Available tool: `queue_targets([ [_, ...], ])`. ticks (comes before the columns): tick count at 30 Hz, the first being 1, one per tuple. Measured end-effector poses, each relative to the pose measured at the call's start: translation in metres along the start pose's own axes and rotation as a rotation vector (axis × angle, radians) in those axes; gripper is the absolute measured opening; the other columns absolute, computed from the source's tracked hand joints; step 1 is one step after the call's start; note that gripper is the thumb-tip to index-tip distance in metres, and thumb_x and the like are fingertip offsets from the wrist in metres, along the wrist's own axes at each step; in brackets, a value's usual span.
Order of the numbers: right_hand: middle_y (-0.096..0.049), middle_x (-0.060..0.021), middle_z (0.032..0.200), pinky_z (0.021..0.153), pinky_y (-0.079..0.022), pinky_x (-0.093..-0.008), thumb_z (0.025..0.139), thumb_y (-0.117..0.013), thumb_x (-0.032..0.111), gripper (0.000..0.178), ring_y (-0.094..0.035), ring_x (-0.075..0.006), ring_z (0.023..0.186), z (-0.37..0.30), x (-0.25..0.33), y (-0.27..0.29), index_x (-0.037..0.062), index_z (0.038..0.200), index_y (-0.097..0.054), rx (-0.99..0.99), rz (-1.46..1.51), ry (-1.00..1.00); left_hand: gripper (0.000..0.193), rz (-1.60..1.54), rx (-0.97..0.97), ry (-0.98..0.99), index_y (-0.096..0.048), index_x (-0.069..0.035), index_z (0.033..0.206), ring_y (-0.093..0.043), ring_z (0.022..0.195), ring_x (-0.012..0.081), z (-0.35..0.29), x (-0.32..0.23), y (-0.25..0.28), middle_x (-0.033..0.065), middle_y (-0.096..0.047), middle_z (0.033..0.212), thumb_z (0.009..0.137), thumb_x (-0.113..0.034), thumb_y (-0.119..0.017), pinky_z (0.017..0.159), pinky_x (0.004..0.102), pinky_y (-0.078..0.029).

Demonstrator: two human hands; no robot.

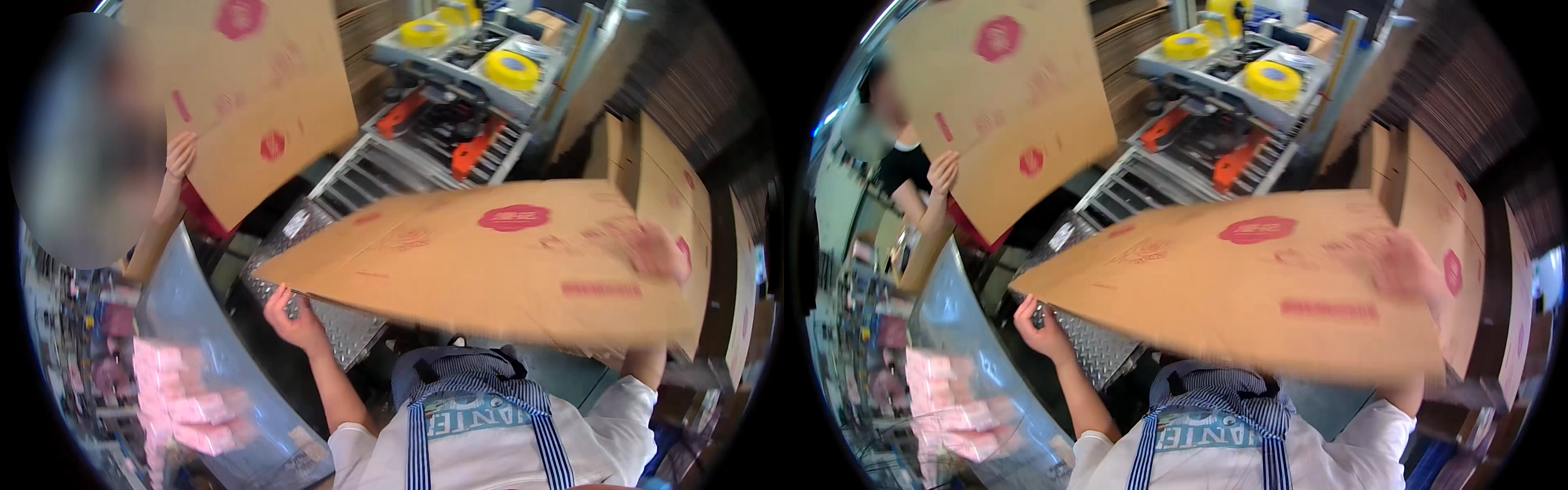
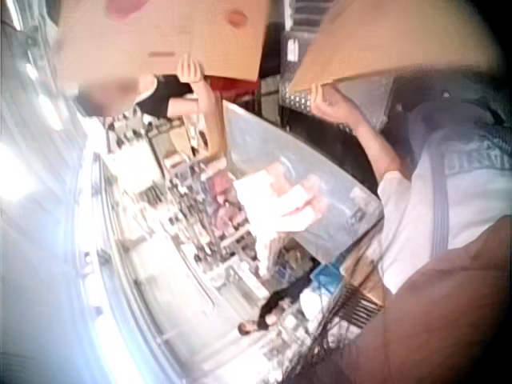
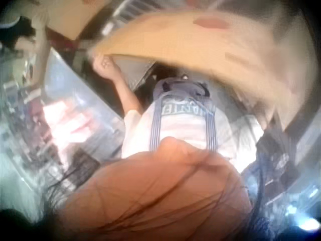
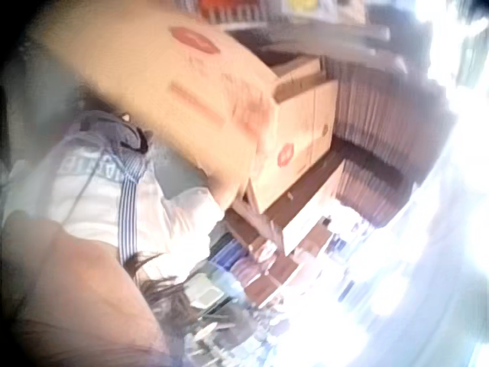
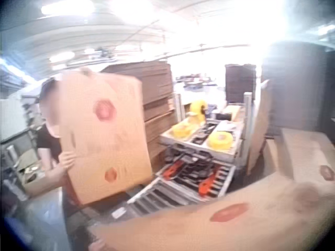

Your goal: The person packs pink rectangular packages into cardboard boxes on a metal table. They arrange the items, close the box flaps, and move the boxes to a conveyor belt where they are sealed with tape. The person also handles bubble wrap and interacts with a machine control panel.

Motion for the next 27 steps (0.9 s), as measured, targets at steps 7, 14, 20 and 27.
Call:
queue_targets([
  [7,-0.059,-0.0002,0.097,0.083,-0.04,-0.0262,0.079,-0.067,0.008,0.026,-0.051,-0.0093,0.093,0.047,-0.216,-0.223,0.0033,0.103,-0.058,0.221,0.26,-0.448,0.073,0.525,0.262,0.011,-0.043,-0.009,0.129,-0.042,0.112,0.0334,0.038,0.071,0.065,0.0149,-0.044,0.122,0.064,-0.017,-0.076,0.094,0.0455,-0.034],
  [14,-0.058,-0.0077,0.09,0.081,-0.042,-0.0325,0.068,-0.07,0.001,0.022,-0.054,-0.0248,0.089,0.102,-0.168,-0.3,0.0035,0.088,-0.063,0.486,-0.358,0.035,0.084,0.747,0.364,0.003,-0.031,-0.013,0.138,-0.026,0.132,0.0333,0.103,0.14,0.076,0.0137,-0.025,0.144,0.066,-0.017,-0.075,0.104,0.0559,-0.021],
  [20,-0.06,-0.0097,0.093,0.078,-0.043,-0.0373,0.069,-0.065,-0.003,0.022,-0.055,-0.0301,0.089,0.121,-0.152,-0.309,0.0025,0.09,-0.061,-0.122,-0.784,0.283,0.028,0.656,0.639,-0.166,-0.061,-0.012,0.099,-0.057,0.093,0.0219,0.1,0.166,0.039,0.0043,-0.062,0.09,0.076,-0.028,-0.065,0.095,0.0471,-0.034],
  [27,-0.048,-0.0068,0.127,0.104,-0.025,-0.0469,0.07,-0.069,0.027,0.056,-0.044,-0.0219,0.119,0.064,-0.127,-0.523,0.0069,0.119,-0.05,0.527,-0.804,0.469,0.029,0.521,0.806,-0.093,-0.063,-0.01,0.084,-0.058,0.086,0.0265,0.101,0.134,-0.027,0.0071,-0.061,0.084,0.088,-0.035,-0.048,0.09,0.0484,-0.037],
])
Point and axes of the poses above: each hand's wrist, its own z-axis towards the middle knuckle, its own y-axis out of the back of the hand, x = y × z, the point moved 7 cm from there along z, towards the middle knuckle
